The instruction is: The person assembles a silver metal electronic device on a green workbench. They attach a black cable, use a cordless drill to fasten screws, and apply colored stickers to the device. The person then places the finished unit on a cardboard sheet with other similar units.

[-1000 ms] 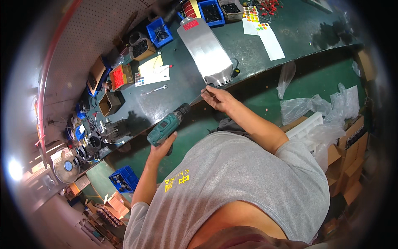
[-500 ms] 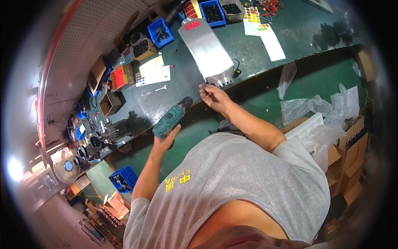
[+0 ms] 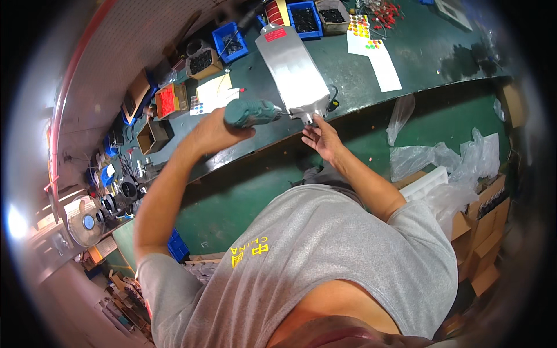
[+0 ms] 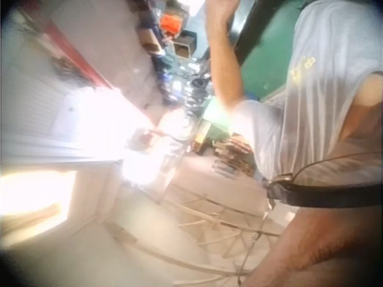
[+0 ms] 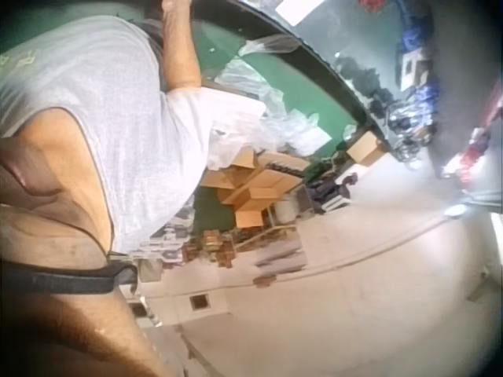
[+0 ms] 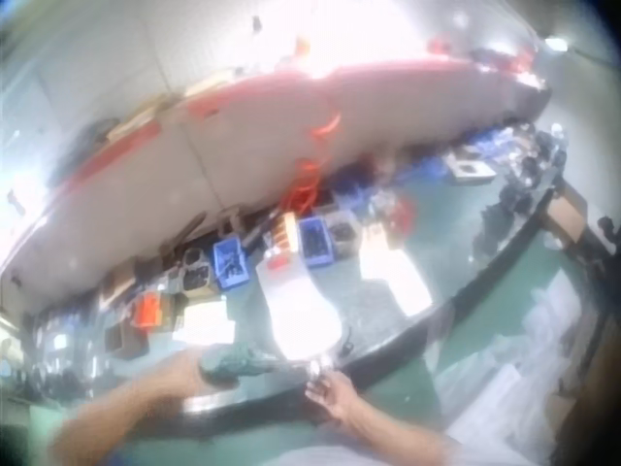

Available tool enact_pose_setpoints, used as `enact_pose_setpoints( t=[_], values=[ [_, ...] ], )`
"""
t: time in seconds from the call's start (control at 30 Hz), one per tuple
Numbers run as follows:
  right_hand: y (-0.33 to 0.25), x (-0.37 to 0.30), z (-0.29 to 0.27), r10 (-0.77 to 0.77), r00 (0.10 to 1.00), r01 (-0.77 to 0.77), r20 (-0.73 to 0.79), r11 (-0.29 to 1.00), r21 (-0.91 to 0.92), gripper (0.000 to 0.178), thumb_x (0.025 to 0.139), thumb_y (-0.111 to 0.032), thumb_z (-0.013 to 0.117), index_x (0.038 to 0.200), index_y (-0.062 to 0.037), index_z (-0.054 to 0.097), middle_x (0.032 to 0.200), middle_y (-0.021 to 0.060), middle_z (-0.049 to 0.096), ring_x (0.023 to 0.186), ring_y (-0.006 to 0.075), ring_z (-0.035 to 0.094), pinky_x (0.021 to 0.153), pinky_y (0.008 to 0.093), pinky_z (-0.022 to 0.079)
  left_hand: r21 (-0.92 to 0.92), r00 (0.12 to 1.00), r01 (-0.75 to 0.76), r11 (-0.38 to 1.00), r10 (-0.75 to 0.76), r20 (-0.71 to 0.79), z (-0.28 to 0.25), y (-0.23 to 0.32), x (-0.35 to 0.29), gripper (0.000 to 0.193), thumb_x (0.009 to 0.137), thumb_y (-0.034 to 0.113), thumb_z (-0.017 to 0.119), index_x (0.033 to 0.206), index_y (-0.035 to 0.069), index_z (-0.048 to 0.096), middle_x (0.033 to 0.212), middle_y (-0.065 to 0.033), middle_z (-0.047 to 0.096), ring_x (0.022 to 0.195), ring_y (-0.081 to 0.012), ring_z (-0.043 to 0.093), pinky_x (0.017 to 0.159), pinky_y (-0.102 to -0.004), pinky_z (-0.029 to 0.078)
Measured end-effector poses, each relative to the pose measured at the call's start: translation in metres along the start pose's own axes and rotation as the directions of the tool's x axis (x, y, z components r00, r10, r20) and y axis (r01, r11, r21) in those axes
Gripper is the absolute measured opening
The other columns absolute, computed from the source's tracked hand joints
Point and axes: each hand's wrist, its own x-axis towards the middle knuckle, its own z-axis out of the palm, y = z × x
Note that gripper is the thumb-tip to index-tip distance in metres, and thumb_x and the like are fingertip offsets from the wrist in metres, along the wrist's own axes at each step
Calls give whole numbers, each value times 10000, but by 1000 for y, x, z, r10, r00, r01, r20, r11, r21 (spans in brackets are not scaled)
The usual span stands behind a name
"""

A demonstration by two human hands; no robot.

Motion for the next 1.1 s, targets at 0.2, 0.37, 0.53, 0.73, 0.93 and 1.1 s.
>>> enact_pose_setpoints(
  t=[0.2, 0.37, 0.53, 0.73, 0.93, 1.1],
  values=[
    [-5, 4, -3, -23, 1000, 24, 19, 997, -72, 419, 877, -388, 782, 1102, -105, 569, 981, 64, 625, 902, 197, 656, 799, 414, 611, 287, 990, -114, 951, 84, 117, -16, 34, 35, 393, 771, 323, 747, 1107, 128, 695, 1016, -170, 726, 957, -376, 683, 843, -461, 549],
    [-6, 5, -5, -25, 1000, 26, 8, 987, -159, 419, 887, -417, 765, 1097, -106, 580, 974, 56, 640, 886, 173, 656, 747, 369, 617, 314, 989, -89, 945, 48, 138, -19, 37, 45, 366, 743, 303, 754, 1056, 119, 711, 969, -155, 733, 941, -361, 691, 831, -459, 554],
    [-9, 5, -4, -24, 1000, 24, 4, 979, -201, 436, 891, -438, 756, 1096, -98, 575, 980, 58, 642, 884, 170, 654, 733, 357, 615, 352, 990, -90, 932, 46, 132, -20, 40, 48, 353, 733, 297, 748, 1029, 108, 712, 967, -156, 732, 939, -359, 693, 826, -460, 555],
    [-13, 5, -5, -6, 1000, 8, 6, 972, -235, 455, 897, -440, 747, 1122, -91, 561, 998, 62, 643, 893, 174, 654, 731, 349, 613, 384, 989, -127, 914, 88, 116, -19, 41, 46, 299, 741, 294, 733, 957, 89, 715, 941, -172, 728, 903, -377, 694, 810, -465, 555],
    [-18, 4, -8, 7, 999, 2, 31, 955, -296, 460, 896, -445, 746, 1129, -96, 557, 1022, 67, 649, 910, 180, 658, 739, 356, 612, 436, 979, -128, 891, 44, 197, -19, 48, 45, 349, 747, 297, 758, 1042, 123, 692, 969, -163, 722, 945, -373, 684, 842, -474, 548],
    [-23, 2, -5, 18, 999, -2, 43, 937, -348, 468, 891, -449, 750, 1126, -94, 555, 1030, 66, 645, 925, 185, 660, 750, 373, 616, 383, 991, -62, 922, 10, 136, -14, 40, 45, 357, 752, 307, 743, 1040, 106, 678, 971, -174, 721, 951, -381, 683, 839, -480, 548]
  ],
)
